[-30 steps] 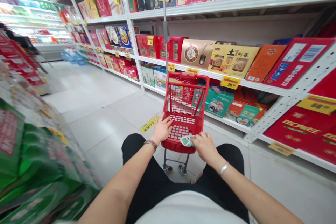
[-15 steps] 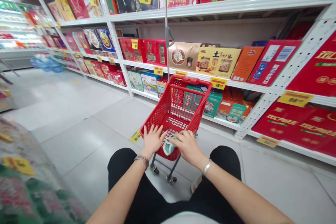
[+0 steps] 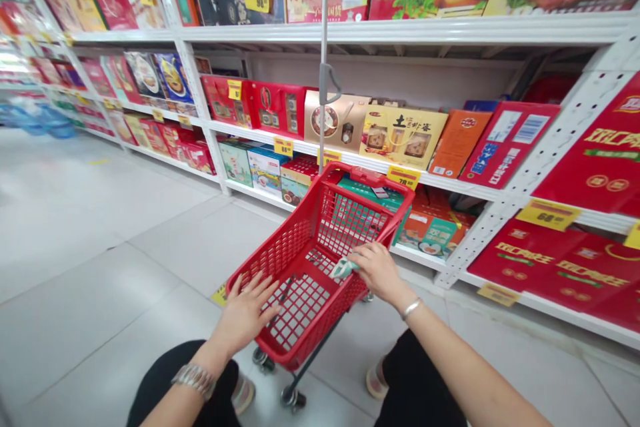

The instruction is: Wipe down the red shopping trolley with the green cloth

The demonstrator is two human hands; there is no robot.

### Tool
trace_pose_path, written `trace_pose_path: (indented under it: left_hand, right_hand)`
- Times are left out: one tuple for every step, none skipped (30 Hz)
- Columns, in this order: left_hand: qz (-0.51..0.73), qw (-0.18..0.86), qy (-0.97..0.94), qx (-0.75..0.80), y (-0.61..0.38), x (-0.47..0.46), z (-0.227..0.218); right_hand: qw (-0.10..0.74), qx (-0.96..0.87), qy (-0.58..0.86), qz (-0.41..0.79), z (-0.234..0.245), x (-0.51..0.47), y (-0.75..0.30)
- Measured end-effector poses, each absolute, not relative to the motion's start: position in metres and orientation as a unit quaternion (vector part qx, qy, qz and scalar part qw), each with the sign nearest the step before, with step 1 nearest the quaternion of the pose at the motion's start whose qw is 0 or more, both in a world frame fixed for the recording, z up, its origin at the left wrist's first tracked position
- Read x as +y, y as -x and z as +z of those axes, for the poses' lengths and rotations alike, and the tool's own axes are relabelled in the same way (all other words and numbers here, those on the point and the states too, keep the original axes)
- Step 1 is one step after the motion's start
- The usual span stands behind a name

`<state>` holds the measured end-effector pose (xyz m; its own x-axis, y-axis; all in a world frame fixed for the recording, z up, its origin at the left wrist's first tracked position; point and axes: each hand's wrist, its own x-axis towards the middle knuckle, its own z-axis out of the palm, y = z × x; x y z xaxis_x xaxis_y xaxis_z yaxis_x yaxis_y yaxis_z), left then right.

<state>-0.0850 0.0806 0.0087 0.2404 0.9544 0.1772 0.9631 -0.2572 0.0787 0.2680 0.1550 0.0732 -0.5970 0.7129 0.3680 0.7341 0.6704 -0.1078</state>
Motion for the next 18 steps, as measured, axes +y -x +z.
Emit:
trace_pose_path:
  left_hand:
    - [-0.091, 0.016, 0.789, -0.607, 0.087, 0.079, 0.011]
    - [-0.085, 0.007, 0.79, -0.607, 0.089, 0.078, 0.013]
    - [-0.077, -0.005, 0.789, -0.61, 0.09, 0.077, 0.016]
    - [-0.065, -0.017, 0.785, -0.616, 0.091, 0.075, 0.02]
    - [-0.053, -0.03, 0.778, -0.625, 0.092, 0.074, 0.023]
    - [-0.042, -0.04, 0.771, -0.634, 0.092, 0.073, 0.026]
    - [-0.033, -0.048, 0.762, -0.645, 0.092, 0.072, 0.029]
    - [-0.026, -0.053, 0.753, -0.656, 0.092, 0.071, 0.031]
    - [-0.018, -0.058, 0.744, -0.665, 0.092, 0.07, 0.031]
    - [-0.01, -0.063, 0.737, -0.673, 0.091, 0.068, 0.032]
    - [0.0, -0.068, 0.731, -0.679, 0.09, 0.066, 0.031]
    - [0.009, -0.074, 0.725, -0.685, 0.088, 0.063, 0.03]
    - [0.016, -0.077, 0.719, -0.691, 0.086, 0.06, 0.03]
    - [0.021, -0.079, 0.715, -0.695, 0.082, 0.057, 0.029]
    - [0.028, -0.081, 0.715, -0.693, 0.078, 0.053, 0.028]
    - [0.037, -0.085, 0.72, -0.688, 0.074, 0.049, 0.028]
    - [0.047, -0.088, 0.726, -0.68, 0.069, 0.045, 0.028]
    - [0.056, -0.089, 0.734, -0.671, 0.065, 0.041, 0.028]
  right_hand:
    - [0.189, -0.887, 0.42, -0.039, 0.078, 0.165, -0.277]
    - [0.187, -0.879, 0.435, -0.049, 0.083, 0.174, -0.286]
    - [0.188, -0.872, 0.449, -0.057, 0.087, 0.182, -0.294]
    - [0.191, -0.865, 0.46, -0.063, 0.091, 0.188, -0.3]
    - [0.196, -0.86, 0.466, -0.067, 0.093, 0.193, -0.304]
    - [0.202, -0.856, 0.47, -0.071, 0.094, 0.196, -0.307]
    - [0.208, -0.855, 0.47, -0.074, 0.093, 0.197, -0.307]
    - [0.214, -0.854, 0.468, -0.077, 0.092, 0.196, -0.305]
    - [0.221, -0.855, 0.463, -0.077, 0.089, 0.193, -0.301]
    - [0.229, -0.857, 0.457, -0.072, 0.086, 0.188, -0.295]
    - [0.235, -0.86, 0.449, -0.062, 0.083, 0.182, -0.287]
    - [0.24, -0.865, 0.439, -0.047, 0.08, 0.174, -0.278]
    - [0.242, -0.871, 0.427, -0.029, 0.077, 0.164, -0.269]
    - [0.243, -0.877, 0.416, -0.01, 0.074, 0.153, -0.258]
    - [0.242, -0.882, 0.405, 0.007, 0.071, 0.142, -0.247]
    - [0.242, -0.886, 0.394, 0.023, 0.067, 0.131, -0.237]
    - [0.241, -0.891, 0.384, 0.037, 0.064, 0.12, -0.227]
    - [0.241, -0.895, 0.371, 0.047, 0.061, 0.109, -0.217]
